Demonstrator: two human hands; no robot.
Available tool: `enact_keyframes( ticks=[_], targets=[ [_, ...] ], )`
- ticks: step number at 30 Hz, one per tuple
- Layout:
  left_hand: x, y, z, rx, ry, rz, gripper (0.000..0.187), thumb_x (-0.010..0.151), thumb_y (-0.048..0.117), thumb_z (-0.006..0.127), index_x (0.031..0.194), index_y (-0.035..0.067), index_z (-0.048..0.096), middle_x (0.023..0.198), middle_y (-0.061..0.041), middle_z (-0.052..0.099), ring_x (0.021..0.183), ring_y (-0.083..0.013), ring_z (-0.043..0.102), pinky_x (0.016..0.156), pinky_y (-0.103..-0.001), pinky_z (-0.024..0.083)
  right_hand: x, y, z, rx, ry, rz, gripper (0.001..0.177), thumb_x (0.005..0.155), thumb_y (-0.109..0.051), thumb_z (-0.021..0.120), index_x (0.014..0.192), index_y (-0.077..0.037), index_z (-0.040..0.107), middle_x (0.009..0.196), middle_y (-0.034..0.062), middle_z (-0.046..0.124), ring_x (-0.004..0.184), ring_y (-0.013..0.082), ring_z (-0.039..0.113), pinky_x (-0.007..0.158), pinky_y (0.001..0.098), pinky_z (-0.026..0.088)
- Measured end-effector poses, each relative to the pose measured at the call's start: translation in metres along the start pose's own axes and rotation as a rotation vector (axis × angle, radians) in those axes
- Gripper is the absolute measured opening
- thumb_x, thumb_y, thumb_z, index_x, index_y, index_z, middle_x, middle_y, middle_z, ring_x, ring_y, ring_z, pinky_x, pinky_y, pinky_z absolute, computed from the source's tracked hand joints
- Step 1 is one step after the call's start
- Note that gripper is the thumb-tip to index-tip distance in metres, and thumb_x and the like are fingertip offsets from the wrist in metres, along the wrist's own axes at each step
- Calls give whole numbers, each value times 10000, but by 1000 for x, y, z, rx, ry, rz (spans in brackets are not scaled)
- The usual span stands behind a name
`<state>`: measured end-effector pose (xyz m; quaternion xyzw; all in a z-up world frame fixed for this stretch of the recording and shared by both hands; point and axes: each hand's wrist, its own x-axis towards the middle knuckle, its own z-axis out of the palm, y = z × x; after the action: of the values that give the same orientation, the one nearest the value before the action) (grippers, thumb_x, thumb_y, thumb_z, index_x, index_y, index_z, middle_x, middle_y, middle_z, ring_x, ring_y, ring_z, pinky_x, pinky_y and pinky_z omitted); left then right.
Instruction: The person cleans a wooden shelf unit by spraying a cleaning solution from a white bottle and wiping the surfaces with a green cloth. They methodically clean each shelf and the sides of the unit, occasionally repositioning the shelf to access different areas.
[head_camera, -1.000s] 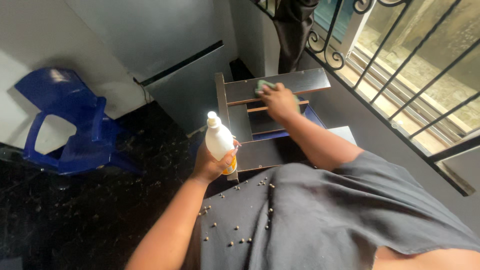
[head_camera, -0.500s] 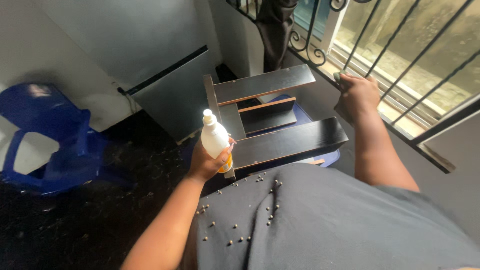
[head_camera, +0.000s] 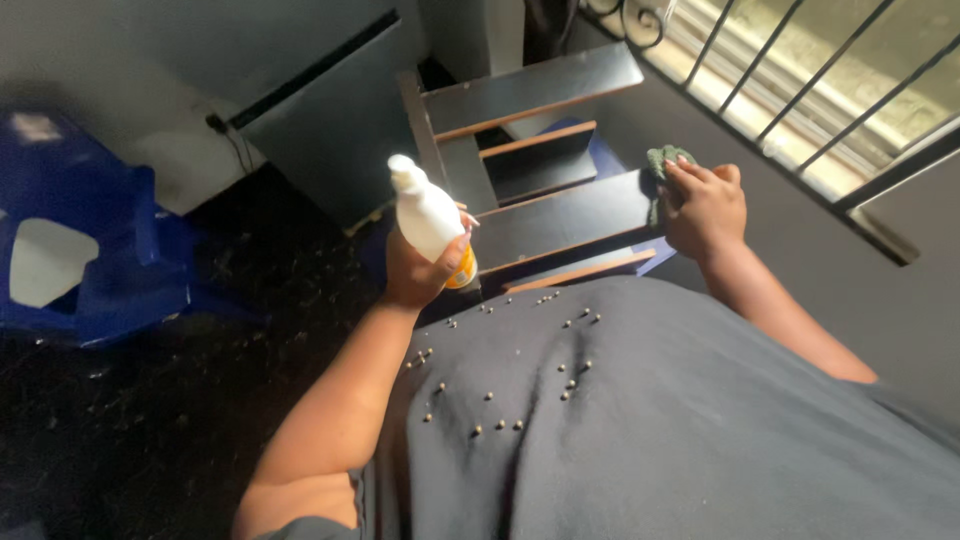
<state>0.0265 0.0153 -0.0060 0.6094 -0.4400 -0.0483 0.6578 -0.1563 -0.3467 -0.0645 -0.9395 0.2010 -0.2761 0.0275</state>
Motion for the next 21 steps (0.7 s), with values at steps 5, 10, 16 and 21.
enact_keyframes(
  ticks=[5, 10, 16, 21],
  targets=[
    [-8, 14, -14, -171, 98, -1, 369, 913, 85, 673, 1240, 47, 506, 1086, -126, 686, 1051, -252, 712, 1008, -421, 577, -18, -11, -12, 103, -177, -127, 285, 972, -218, 701, 1245, -255, 770, 1332, -26, 715, 1056, 256, 617, 966, 342, 508],
    [-20, 23, -32, -174, 170, 40, 418, 914, 101, 698, 1253, 59, 458, 1099, -132, 662, 1052, -253, 694, 1011, -436, 584, -10, 4, -23, -83, -225, -72, 291, 958, -199, 696, 1218, -293, 785, 1317, -65, 725, 1047, 251, 617, 979, 318, 506],
    [-34, 36, -43, -127, 102, 41, 408, 910, 96, 712, 1245, 49, 484, 1090, -141, 667, 1054, -255, 697, 994, -421, 577, 33, -33, 14, -225, -451, 236, 367, 932, -124, 655, 1214, -317, 789, 1256, 69, 693, 1070, 246, 616, 923, 362, 510],
    [-38, 42, -51, -139, 100, 47, 409, 894, 95, 727, 1225, 40, 493, 1077, -135, 673, 1031, -243, 696, 986, -399, 581, 26, -124, 32, -87, -297, -339, 377, 869, -96, 635, 1170, -262, 789, 1313, -71, 710, 975, 199, 596, 881, 292, 498]
  ],
)
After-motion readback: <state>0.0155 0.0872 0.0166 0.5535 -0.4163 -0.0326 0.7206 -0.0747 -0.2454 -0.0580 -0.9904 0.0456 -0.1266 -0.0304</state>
